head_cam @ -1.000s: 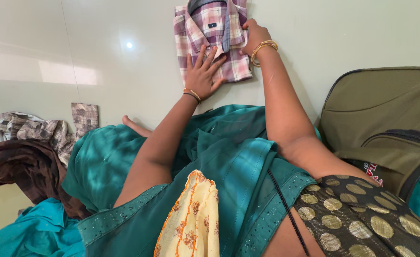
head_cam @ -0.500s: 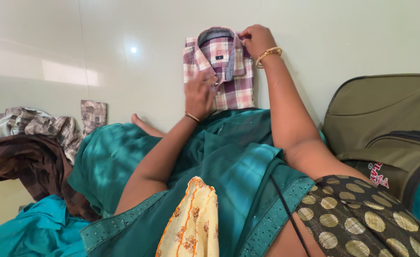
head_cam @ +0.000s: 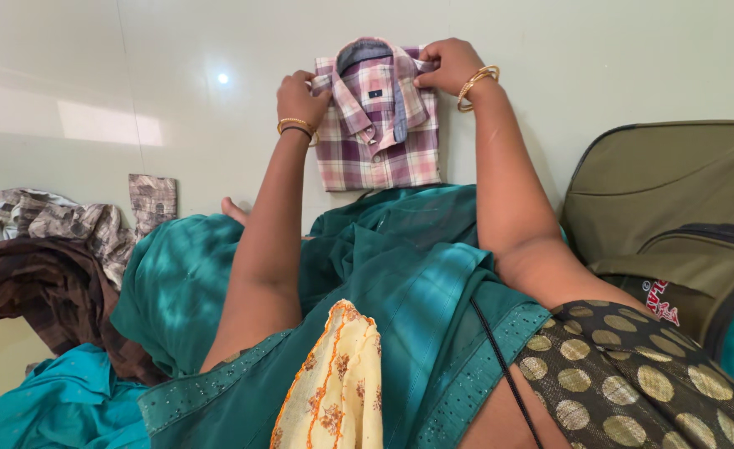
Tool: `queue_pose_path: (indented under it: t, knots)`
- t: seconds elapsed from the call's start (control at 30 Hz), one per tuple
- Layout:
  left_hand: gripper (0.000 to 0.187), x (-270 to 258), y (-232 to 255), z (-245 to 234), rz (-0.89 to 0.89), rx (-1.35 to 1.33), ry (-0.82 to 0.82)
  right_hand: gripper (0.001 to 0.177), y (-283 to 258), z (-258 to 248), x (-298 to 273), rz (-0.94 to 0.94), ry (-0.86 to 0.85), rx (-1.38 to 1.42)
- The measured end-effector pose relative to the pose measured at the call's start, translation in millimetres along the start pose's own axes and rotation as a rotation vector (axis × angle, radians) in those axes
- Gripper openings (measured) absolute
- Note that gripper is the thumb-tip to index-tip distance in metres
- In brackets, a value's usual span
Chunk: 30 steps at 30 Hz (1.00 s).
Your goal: The person folds a purple and white plaid shirt on the floor, smoothing it out and folding the sleeves and body into a compact square. They then pick up a teal shirt and begin buttoning it up while sitting on the floor.
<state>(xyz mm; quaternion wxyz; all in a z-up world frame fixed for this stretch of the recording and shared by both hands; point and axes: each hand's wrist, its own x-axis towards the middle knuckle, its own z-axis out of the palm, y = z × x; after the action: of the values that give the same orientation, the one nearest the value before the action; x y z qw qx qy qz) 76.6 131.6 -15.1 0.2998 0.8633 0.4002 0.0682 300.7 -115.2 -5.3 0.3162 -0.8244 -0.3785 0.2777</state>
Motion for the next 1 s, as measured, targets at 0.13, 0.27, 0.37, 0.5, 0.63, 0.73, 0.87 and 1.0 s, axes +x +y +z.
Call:
queue_pose_path:
  t: [0.13, 0.27, 0.37, 0.5, 0.63, 0.73, 0.87, 1.0]
  knots:
    - [0.031, -5.3, -0.4, -7.3, -0.106, -0.103, -0.02, 0.029, -18.8, -10.6, -9.9, -0.023, -0.065, 0.268]
    - [0.025, -12.3, 3.7, -15.2, -0.078, -0.149, 0.063, 0.019, -31.7, -24.4, -19.4, 0.158, -0.175, 0.52]
    - [0.02, -10.6, 9.7, -39.9, -0.127, -0.479, -0.143, 0.015, -29.3, -25.8, -21.5, 0.154, -0.211, 0.748]
    - [0.023, -6.8, 11.1, -58.6, -0.039, -1.42, -0.405, 0.015, -10.4, -21.7, -11.0, -0.025, -0.141, 1.171]
    - [0.031, 38.0, -6.4, 1.2, -0.106, -1.403, -0.203, 0.024, -2.4, -0.4, 4.8, 0.28, 0.258, 1.266]
    - [0.031, 57.5, -35.3, 43.7, -0.182, -1.196, -0.113, 0.037, 8.2, 0.9, 6.0, 0.543, 0.186, 1.123]
    - [0.03, 59.1, -50.1, 57.1, -0.244, -1.366, -0.248, 0.048, 25.6, 6.4, 2.3, 0.488, -0.014, 0.741]
    - [0.024, 41.8, -35.6, 17.2, -0.139, -0.928, -0.419, 0.045, -0.4, -1.9, -6.8, 0.405, -0.086, 0.303]
